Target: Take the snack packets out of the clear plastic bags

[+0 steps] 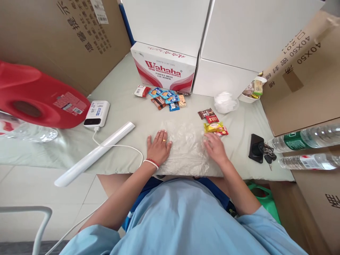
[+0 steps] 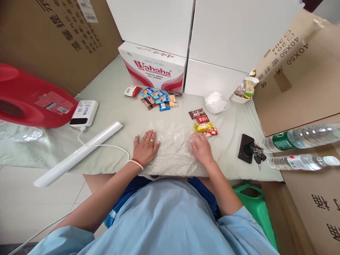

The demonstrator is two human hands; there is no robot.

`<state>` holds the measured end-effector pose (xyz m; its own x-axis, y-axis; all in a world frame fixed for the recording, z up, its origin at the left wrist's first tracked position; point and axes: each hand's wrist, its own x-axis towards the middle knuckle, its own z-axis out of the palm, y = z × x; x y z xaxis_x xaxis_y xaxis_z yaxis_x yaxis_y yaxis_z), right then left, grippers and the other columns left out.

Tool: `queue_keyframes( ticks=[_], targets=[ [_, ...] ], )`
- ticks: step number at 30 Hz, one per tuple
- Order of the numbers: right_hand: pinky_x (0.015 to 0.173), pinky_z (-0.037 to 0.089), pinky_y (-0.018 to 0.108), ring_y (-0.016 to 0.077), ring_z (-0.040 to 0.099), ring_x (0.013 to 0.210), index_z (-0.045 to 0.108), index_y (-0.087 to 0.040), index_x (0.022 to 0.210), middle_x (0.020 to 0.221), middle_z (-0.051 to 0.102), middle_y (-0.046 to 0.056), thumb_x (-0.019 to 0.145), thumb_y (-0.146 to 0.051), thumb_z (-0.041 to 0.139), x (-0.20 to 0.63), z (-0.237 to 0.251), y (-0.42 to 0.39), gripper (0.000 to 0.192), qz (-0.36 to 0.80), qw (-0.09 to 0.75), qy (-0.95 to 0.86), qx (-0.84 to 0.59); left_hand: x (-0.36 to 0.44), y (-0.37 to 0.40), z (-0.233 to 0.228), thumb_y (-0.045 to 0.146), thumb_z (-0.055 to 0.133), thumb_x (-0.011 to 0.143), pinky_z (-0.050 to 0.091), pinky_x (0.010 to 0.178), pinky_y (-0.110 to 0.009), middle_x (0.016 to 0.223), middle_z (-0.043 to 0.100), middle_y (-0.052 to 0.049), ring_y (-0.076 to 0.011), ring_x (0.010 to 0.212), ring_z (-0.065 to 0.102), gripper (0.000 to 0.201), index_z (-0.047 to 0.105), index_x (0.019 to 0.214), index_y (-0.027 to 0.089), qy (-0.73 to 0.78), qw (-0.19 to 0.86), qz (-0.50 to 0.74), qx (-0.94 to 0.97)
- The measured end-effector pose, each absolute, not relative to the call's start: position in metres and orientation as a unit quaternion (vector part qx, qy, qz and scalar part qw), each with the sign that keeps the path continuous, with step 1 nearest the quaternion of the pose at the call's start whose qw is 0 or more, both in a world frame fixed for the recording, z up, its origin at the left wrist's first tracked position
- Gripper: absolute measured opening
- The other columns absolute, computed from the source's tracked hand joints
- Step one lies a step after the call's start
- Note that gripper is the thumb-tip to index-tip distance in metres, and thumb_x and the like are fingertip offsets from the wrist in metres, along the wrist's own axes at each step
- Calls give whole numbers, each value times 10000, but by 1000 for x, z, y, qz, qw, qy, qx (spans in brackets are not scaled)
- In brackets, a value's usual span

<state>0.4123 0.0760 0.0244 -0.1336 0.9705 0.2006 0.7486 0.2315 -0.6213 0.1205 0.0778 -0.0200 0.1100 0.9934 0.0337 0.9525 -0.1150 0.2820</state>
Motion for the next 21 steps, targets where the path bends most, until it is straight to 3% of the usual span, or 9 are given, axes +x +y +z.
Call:
queue_keyframes(
  ticks=[3,6,10,15,21],
  targets=[
    [1246,287,522,299,353,1523,572,-190,1472,1612,461,113,1020,-396,480,380,7,96,505,156,184,-823,-514,106,80,-21,446,251,1047,95,1261,-636,1677,330,-161,-289,1568,296,645,346,1611,147,668,84,96,734],
    [1264,232,552,315,278,1561,482,-178,1550,1662,385,107,1048,-383,435,372,-10,104,544,135,102,-830,-531,93,79,-22,457,250,1044,118,1255,-642,1683,315,-163,-299,1567,296,661,335,1614,133,681,74,91,723],
    [1230,317,490,297,405,1488,517,-164,1516,1605,471,119,1054,-369,413,385,-10,116,517,125,88,-822,-549,87,78,-22,467,258,1044,110,1258,-642,1689,287,-180,-318,1562,304,686,303,1622,101,689,68,95,715],
    [992,507,449,317,638,1172,654,-167,1339,1312,682,163,1024,-336,434,376,19,175,420,103,103,-788,-598,87,78,-23,464,281,1047,71,1259,-648,1692,278,-175,-318,1571,285,671,295,1631,134,682,80,98,721],
    [895,504,422,328,644,1115,545,-187,1450,1412,592,176,990,-250,454,325,44,301,474,20,104,-753,-650,85,78,-23,481,286,1047,60,1261,-651,1695,268,-178,-313,1576,273,678,306,1625,126,676,88,94,726]
  ],
)
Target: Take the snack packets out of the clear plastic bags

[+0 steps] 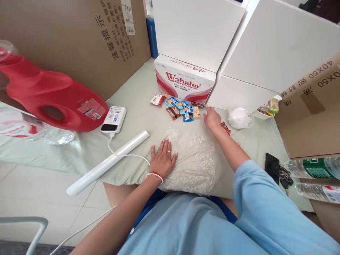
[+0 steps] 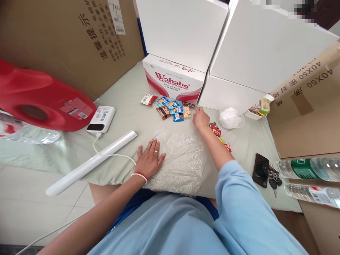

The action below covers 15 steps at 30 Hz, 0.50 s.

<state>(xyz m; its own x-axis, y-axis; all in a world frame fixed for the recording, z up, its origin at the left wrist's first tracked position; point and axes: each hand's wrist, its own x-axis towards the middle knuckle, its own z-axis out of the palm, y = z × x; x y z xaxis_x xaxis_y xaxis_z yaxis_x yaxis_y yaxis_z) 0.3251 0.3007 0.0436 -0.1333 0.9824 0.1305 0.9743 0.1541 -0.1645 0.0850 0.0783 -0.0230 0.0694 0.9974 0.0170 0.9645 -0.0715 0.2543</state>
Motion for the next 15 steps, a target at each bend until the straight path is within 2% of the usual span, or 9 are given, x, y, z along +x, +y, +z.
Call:
queue_keyframes(
  ticks=[3,8,11,15],
  targets=[
    [866,489,388,300,647,1092,523,-170,1456,1431,564,193,975,-193,472,306,48,347,485,13,60,-752,-657,85,78,-22,475,283,1049,61,1263,-647,1695,268,-177,-307,1578,267,674,309,1623,123,677,90,96,724],
    [851,448,368,286,645,1044,679,-121,1230,1212,687,204,1018,-186,410,303,56,369,349,12,19,-746,-666,86,78,-20,462,312,1047,45,1267,-637,1689,286,-181,-309,1579,265,668,297,1631,139,675,99,105,723],
    [820,438,358,282,637,992,692,-135,1171,1159,703,184,1030,-221,376,313,62,346,356,-8,62,-738,-672,85,77,-21,456,320,1046,39,1265,-641,1690,282,-182,-320,1580,259,670,284,1636,141,675,105,114,721],
    [837,442,357,277,612,979,688,-159,1088,1074,696,152,1036,-286,385,330,65,269,332,-6,159,-775,-611,85,77,-23,462,311,1046,12,1271,-632,1700,262,-163,-308,1585,247,670,285,1637,148,673,107,118,723]
  ],
)
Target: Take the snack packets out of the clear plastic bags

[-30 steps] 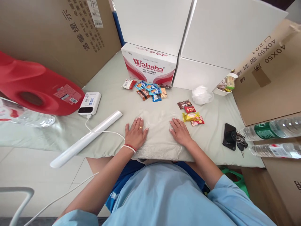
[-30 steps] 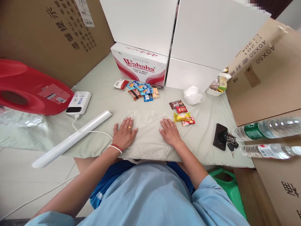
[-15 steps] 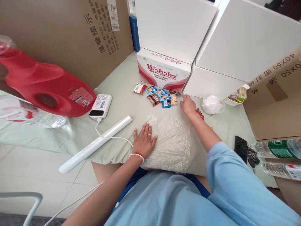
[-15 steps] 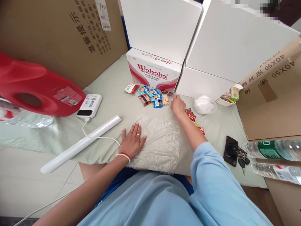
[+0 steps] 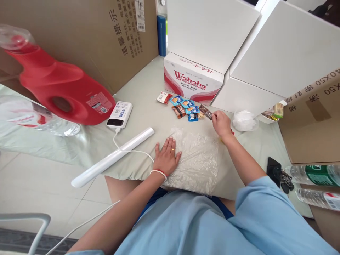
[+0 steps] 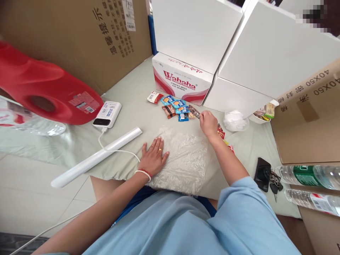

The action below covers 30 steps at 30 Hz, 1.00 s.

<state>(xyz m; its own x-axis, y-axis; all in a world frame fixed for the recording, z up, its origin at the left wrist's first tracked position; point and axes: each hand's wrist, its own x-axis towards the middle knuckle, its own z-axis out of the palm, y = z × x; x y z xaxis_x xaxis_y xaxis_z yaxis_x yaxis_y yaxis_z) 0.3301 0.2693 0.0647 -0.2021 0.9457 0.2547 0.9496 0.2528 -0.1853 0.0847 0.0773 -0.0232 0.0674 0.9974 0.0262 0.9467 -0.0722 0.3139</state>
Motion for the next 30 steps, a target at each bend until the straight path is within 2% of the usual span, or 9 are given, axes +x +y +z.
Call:
queue_keyframes(
  ticks=[3,8,11,14,16,18,26,28,30],
  targets=[
    [844,446,351,256,601,936,700,-190,1009,976,680,129,1051,-322,389,336,54,194,341,22,172,-830,-529,84,77,-24,464,290,1048,9,1270,-639,1703,254,-160,-306,1585,247,670,288,1634,139,672,108,120,723],
    [750,456,330,228,569,838,720,-238,891,877,688,89,1048,-288,441,334,24,110,323,112,94,-895,-421,85,78,-25,450,248,1055,27,1264,-653,1697,268,-167,-313,1579,265,663,298,1628,120,673,107,124,721],
    [800,495,363,254,589,949,735,-233,1063,1047,718,104,1031,-385,537,330,17,100,251,127,91,-910,-385,85,78,-25,439,234,1058,33,1267,-643,1692,277,-166,-305,1577,274,656,304,1626,117,674,102,123,721],
    [917,518,411,290,568,1143,635,-227,1353,1345,637,127,983,-404,638,319,19,107,410,125,92,-898,-413,85,78,-25,429,223,1059,51,1271,-635,1693,278,-160,-300,1575,281,650,314,1622,117,677,94,120,720],
    [961,517,437,305,553,1187,588,-223,1420,1388,608,131,949,-390,694,310,20,112,511,134,63,-895,-420,85,78,-25,420,220,1058,73,1270,-633,1693,281,-157,-301,1575,282,645,321,1620,120,679,88,115,720],
    [967,518,445,305,555,1177,589,-213,1417,1347,625,133,936,-367,715,304,19,114,520,144,43,-893,-425,86,78,-25,411,213,1057,96,1269,-633,1690,292,-152,-298,1574,287,642,330,1616,119,682,80,104,719],
    [936,516,399,279,553,1132,617,-193,1379,1298,645,115,964,-437,674,311,15,101,484,178,72,-878,-439,86,79,-26,402,203,1058,152,1262,-632,1684,313,-137,-280,1564,308,637,354,1599,103,688,50,74,720],
    [943,504,387,269,552,1118,649,-197,1340,1259,669,104,1024,-429,567,322,22,118,400,176,82,-871,-451,86,79,-27,404,209,1057,158,1261,-632,1682,320,-139,-282,1563,311,634,360,1598,110,687,49,74,722],
    [1013,461,407,280,528,1155,640,-179,1364,1252,681,117,1073,-327,423,340,33,150,392,126,97,-852,-498,86,79,-27,403,214,1056,163,1258,-635,1680,325,-143,-286,1560,316,633,360,1598,109,686,49,76,722]
  ],
)
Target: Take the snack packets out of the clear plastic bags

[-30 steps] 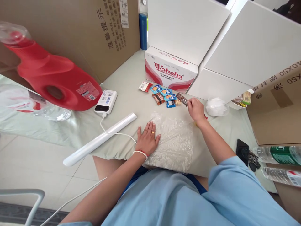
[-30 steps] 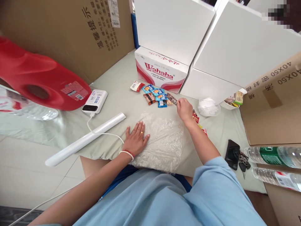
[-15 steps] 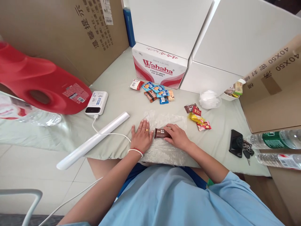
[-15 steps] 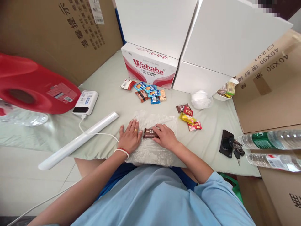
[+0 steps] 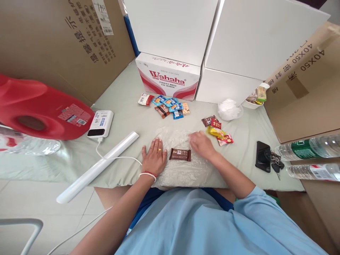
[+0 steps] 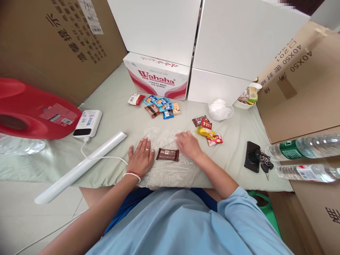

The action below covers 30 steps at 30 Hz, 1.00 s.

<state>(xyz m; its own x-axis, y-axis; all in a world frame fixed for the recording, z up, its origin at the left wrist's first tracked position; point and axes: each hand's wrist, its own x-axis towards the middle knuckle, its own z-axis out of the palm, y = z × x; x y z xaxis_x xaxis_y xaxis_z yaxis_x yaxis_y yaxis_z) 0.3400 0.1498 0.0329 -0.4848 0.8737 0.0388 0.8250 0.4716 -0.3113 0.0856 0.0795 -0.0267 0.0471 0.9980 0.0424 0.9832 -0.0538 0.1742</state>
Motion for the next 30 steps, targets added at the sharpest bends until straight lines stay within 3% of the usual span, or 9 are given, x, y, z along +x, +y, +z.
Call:
queue_keyframes(
  ticks=[3,5,9,13,19,21,26,30],
  targets=[
    [1095,382,475,329,431,1324,501,-156,1520,1420,606,157,1021,-154,395,373,47,210,510,37,60,-807,-586,86,80,-26,394,228,1052,168,1254,-644,1676,334,-151,-297,1553,331,629,361,1600,115,687,50,82,720],
    [1103,369,488,352,363,1414,468,-157,1541,1486,553,169,955,-115,487,392,52,246,588,42,-38,-776,-628,85,80,-26,390,239,1049,169,1252,-647,1672,343,-153,-301,1548,342,624,363,1602,128,687,52,87,720],
    [1007,436,435,358,507,1275,664,-167,1333,1345,618,190,831,-118,667,409,54,286,505,72,-155,-753,-635,85,81,-28,390,246,1047,168,1252,-648,1672,344,-149,-299,1549,340,623,359,1606,139,684,55,96,721],
    [926,441,402,379,512,1212,726,-131,1168,1222,625,211,850,-269,721,406,62,292,346,39,-149,-748,-645,85,80,-28,407,234,1050,157,1259,-640,1676,337,-143,-289,1554,328,632,363,1601,125,687,57,98,718],
    [715,399,318,236,585,909,648,-172,1200,1162,614,130,1033,-416,492,363,88,224,334,14,30,-804,-594,86,80,-27,428,242,1050,148,1263,-636,1680,330,-136,-286,1560,315,641,362,1600,122,688,63,93,717],
    [685,390,307,219,593,916,659,-214,1170,1164,630,96,1044,-400,496,337,82,181,278,42,32,-857,-513,85,80,-27,433,240,1050,146,1262,-638,1681,328,-139,-288,1559,315,645,358,1601,117,687,64,93,717],
    [823,430,361,266,554,1073,658,-214,1209,1203,659,115,1041,-360,546,297,42,101,249,33,12,-915,-402,86,79,-27,433,251,1050,135,1267,-628,1676,339,-144,-294,1560,315,640,359,1604,132,685,62,106,718],
    [909,431,419,300,522,1152,604,-210,1347,1354,612,146,986,-552,604,298,29,87,497,65,32,-905,-419,86,78,-26,419,250,1052,127,1271,-621,1674,348,-143,-287,1561,312,631,359,1604,134,682,62,111,721]
  ],
)
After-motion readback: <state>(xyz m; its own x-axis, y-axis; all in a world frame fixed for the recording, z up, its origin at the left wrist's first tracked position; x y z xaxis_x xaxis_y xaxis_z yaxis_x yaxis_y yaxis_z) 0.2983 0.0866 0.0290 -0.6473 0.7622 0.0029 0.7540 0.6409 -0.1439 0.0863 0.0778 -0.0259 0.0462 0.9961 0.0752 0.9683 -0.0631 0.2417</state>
